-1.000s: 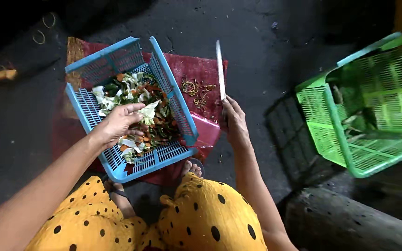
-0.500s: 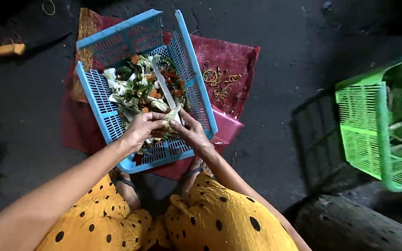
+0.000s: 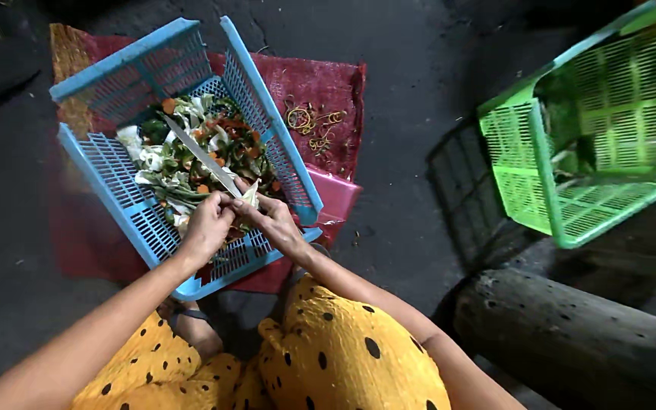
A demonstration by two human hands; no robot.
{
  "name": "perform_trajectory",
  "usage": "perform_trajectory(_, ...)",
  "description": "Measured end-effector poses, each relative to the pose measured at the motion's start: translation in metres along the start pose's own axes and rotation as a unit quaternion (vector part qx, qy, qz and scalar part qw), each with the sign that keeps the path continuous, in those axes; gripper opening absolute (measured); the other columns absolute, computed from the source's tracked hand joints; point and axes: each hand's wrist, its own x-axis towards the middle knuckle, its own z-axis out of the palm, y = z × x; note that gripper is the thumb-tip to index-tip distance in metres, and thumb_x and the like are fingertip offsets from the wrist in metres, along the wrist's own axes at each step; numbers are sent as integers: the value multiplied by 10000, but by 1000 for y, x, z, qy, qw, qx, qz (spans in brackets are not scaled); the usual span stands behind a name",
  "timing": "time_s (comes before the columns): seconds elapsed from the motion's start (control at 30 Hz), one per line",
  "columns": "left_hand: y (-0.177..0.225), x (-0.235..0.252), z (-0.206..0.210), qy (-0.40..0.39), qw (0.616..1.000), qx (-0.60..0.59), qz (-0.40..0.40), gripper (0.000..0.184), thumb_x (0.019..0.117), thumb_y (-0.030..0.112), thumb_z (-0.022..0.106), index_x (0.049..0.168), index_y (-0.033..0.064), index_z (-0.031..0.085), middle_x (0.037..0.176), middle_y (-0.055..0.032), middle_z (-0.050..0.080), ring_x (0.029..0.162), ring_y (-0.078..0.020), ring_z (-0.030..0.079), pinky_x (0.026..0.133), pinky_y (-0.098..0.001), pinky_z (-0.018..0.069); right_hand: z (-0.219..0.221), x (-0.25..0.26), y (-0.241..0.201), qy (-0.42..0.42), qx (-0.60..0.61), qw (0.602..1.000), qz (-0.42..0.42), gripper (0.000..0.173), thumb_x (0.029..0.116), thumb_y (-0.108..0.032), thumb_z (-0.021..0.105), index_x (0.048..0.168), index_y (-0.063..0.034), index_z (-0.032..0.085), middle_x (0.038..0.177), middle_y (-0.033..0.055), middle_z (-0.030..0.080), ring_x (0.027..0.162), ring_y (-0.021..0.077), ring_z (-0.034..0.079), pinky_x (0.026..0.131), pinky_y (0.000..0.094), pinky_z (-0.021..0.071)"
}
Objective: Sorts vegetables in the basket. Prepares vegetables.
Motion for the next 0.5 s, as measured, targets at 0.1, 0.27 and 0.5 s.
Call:
perform_trajectory(0.1, -6, 14, -10, 30, 994, 103, 23, 234, 1057, 114, 534, 1231, -29, 598, 1093, -210, 693, 958, -308, 719, 887, -543, 582, -2, -3, -8, 10, -36, 999, -27, 484, 1022, -428, 601, 1473, -254, 585, 1035, 67, 751, 775, 161, 682, 705, 430, 559)
perform_trajectory(0.27, -10, 24, -46, 11, 980, 195, 25, 392, 1032, 133, 593, 1413, 44, 562, 1348, -196, 636, 1196, -348, 644, 1029, -558, 491, -25, -6, -17, 128, -346, 906, -208, 598, 967, -401, 685, 1514, -215, 531, 1083, 163, 697, 745, 298, 678, 558, 496, 530)
perform_trajectory(0.5, -4, 33, -81, 88, 968, 228, 56, 437, 1051, 192, 561, 1457, 42, 499, 1379, -221, 577, 1232, -344, 609, 1045, -516, 491, -43, 0, -19, 183, -492, 829, -192, 757, 1022, -568, 491, 1628, -156, 300, 1112, 257, 617, 892, 437, 636, 631, 558, 511)
